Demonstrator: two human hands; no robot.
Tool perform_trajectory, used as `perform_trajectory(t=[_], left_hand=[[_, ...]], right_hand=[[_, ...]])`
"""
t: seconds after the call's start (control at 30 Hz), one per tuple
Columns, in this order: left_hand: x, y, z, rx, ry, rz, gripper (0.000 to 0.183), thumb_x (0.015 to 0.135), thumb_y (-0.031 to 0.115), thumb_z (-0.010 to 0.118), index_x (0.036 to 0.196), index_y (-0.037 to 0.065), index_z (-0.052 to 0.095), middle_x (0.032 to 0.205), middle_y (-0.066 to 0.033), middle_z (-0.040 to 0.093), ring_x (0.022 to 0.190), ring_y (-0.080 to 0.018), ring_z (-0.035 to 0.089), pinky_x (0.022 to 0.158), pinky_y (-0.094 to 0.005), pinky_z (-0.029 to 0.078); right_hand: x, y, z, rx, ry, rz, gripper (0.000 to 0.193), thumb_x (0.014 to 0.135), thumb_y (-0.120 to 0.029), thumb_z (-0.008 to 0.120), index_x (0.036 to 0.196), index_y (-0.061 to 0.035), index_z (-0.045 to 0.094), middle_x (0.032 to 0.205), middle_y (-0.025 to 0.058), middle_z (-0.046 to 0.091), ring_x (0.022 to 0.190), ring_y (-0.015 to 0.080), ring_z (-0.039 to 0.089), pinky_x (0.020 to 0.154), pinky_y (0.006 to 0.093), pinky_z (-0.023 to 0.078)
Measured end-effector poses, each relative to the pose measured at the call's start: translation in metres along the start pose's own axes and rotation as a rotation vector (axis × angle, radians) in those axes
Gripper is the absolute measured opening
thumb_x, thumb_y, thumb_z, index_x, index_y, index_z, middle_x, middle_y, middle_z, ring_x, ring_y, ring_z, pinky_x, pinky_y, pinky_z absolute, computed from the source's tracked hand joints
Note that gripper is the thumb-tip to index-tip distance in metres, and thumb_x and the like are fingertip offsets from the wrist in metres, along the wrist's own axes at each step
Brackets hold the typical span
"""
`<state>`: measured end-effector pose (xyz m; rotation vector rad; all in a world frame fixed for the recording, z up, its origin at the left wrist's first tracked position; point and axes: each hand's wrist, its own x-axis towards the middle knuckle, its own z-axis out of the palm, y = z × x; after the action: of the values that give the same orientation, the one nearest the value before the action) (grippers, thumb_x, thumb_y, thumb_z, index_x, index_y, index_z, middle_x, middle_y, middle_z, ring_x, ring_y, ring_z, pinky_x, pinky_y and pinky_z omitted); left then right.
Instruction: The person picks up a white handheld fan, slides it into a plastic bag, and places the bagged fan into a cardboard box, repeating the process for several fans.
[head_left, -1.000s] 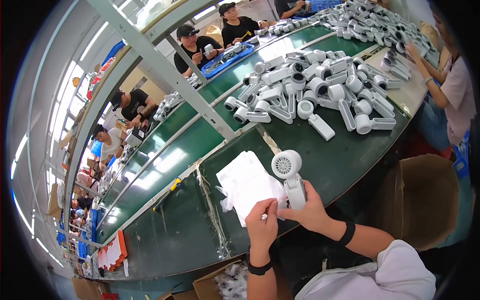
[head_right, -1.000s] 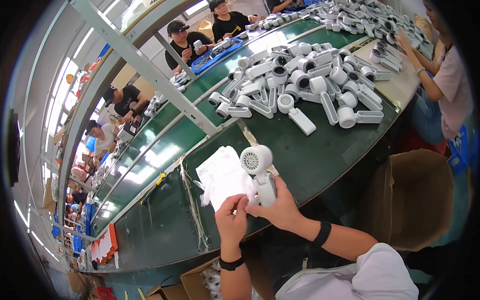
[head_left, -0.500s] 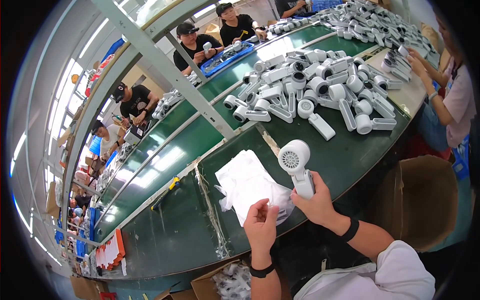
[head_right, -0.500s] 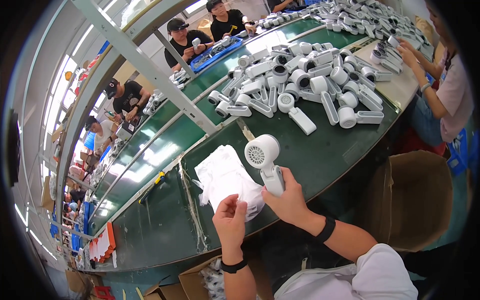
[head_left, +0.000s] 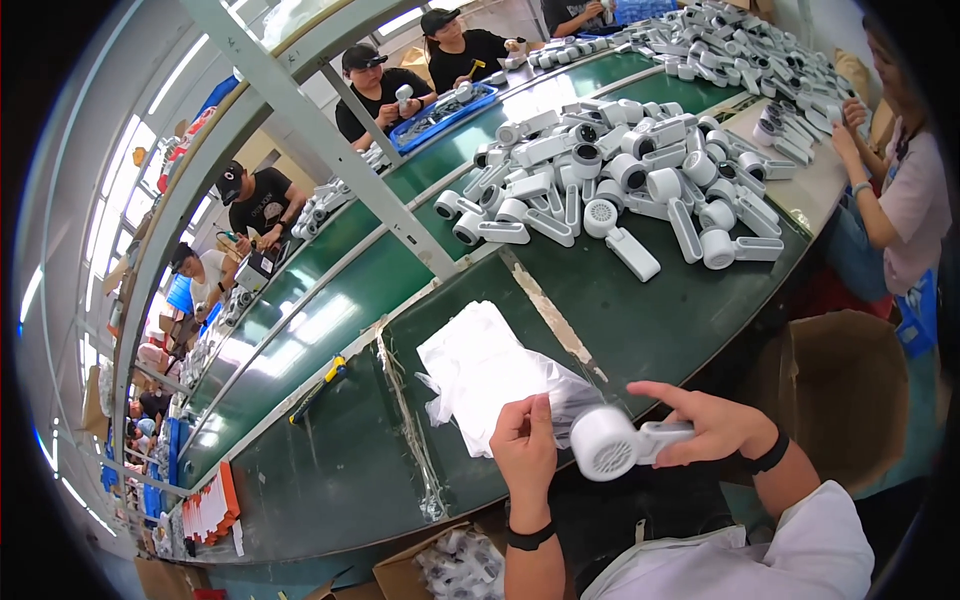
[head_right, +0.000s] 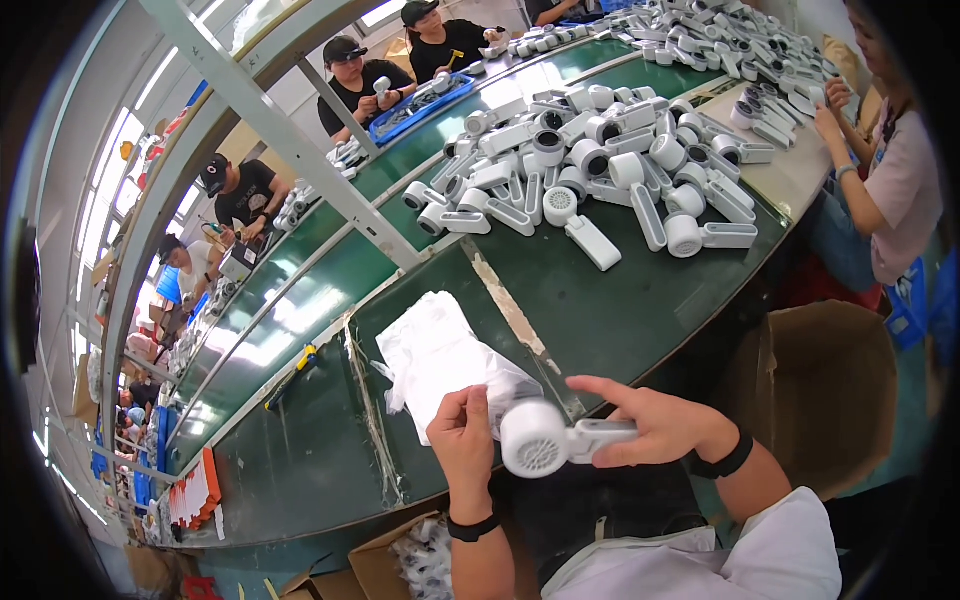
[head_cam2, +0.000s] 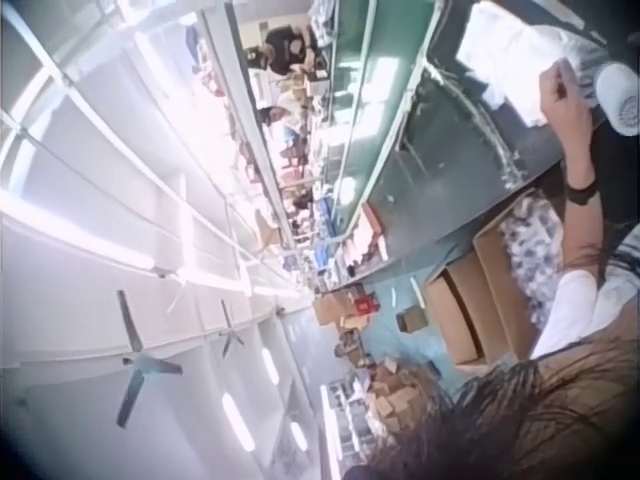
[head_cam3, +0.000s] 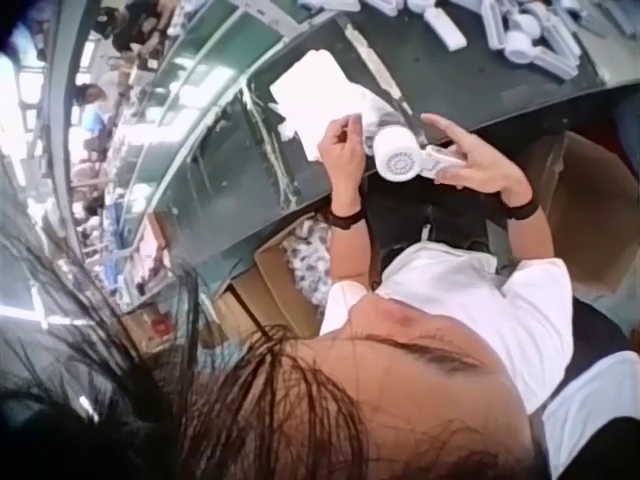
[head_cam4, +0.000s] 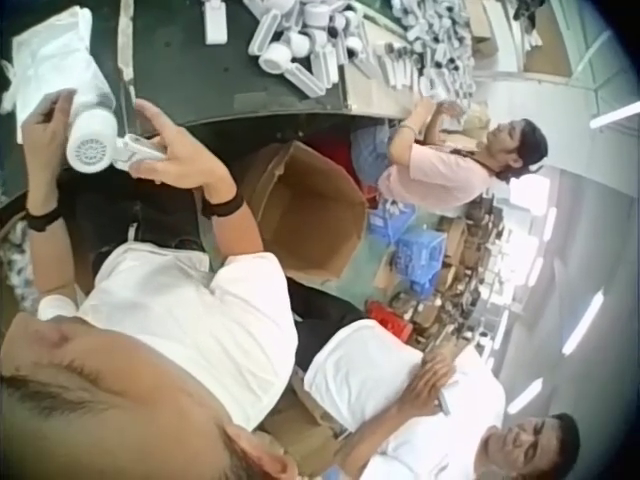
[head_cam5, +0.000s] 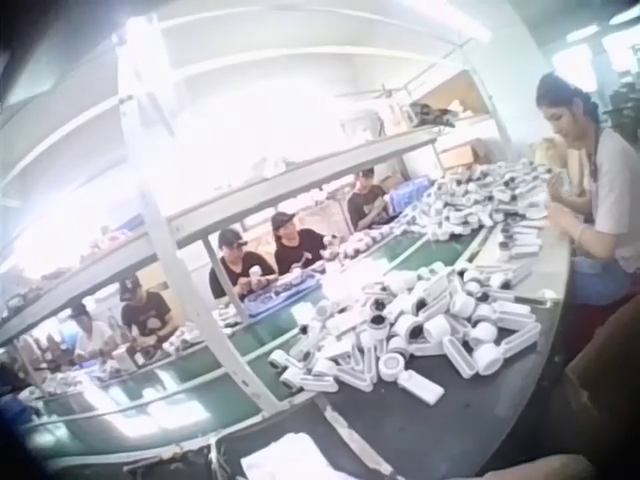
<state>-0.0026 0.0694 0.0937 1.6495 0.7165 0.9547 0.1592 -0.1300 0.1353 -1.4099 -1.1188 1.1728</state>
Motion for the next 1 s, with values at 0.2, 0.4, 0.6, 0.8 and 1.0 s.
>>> perform_trajectory(t=[0.2,0.4,0.6,0.8,1.0], left_hand=[[0.002,0.012,-0.007,-0.119,-0.103,-0.134,0.019,0.094,0.015,0.068,0.097,-0.003,0.07,0.08,0.0005,0.065,0.071,-0.0049,0.054,0.064,-0.0198,0.043],[0.003,0.012,-0.023,-0.075,-0.144,-0.077,0.017,0.093,0.012,0.068,0.097,-0.003,0.071,0.084,-0.0016,0.067,0.075,-0.0069,0.058,0.068,-0.0213,0.046],[-0.004,0.023,-0.013,0.234,-0.114,0.262,0.012,0.087,0.008,0.071,0.096,-0.001,0.071,0.084,-0.0081,0.064,0.074,-0.0176,0.061,0.066,-0.0269,0.048],[-0.012,0.025,0.0,0.415,-0.088,0.59,0.01,0.084,0.007,0.074,0.09,0.0,0.07,0.081,-0.0109,0.063,0.07,-0.0228,0.06,0.063,-0.029,0.048],[-0.017,0.013,-0.004,0.245,-0.029,0.341,0.008,0.086,0.004,0.071,0.093,0.001,0.069,0.084,-0.0114,0.064,0.071,-0.023,0.063,0.062,-0.029,0.049]], right_hand=[[0.035,-0.008,-0.013,-0.109,-0.188,0.21,0.087,0.091,-0.023,0.064,0.157,-0.014,0.008,0.089,0.0077,0.069,0.066,0.012,0.061,0.063,0.0269,0.051],[0.051,0.004,-0.007,-0.048,-0.259,0.195,0.069,0.092,-0.027,0.06,0.154,-0.0202,0.029,0.085,0.0036,0.065,0.063,0.0108,0.057,0.06,0.0262,0.051],[0.049,0.012,0.017,0.036,0.037,0.169,0.068,0.092,-0.025,0.061,0.153,-0.0189,0.032,0.086,0.0023,0.064,0.065,0.0102,0.057,0.06,0.0253,0.051],[0.049,0.019,0.03,0.213,0.155,0.131,0.071,0.093,-0.025,0.063,0.153,-0.0111,0.028,0.087,0.0042,0.064,0.064,0.0099,0.057,0.057,0.0254,0.05],[0.049,0.021,0.03,0.352,0.146,0.176,0.074,0.095,-0.022,0.063,0.155,-0.0103,0.02,0.087,0.0098,0.066,0.059,0.0119,0.059,0.052,0.0251,0.049]])
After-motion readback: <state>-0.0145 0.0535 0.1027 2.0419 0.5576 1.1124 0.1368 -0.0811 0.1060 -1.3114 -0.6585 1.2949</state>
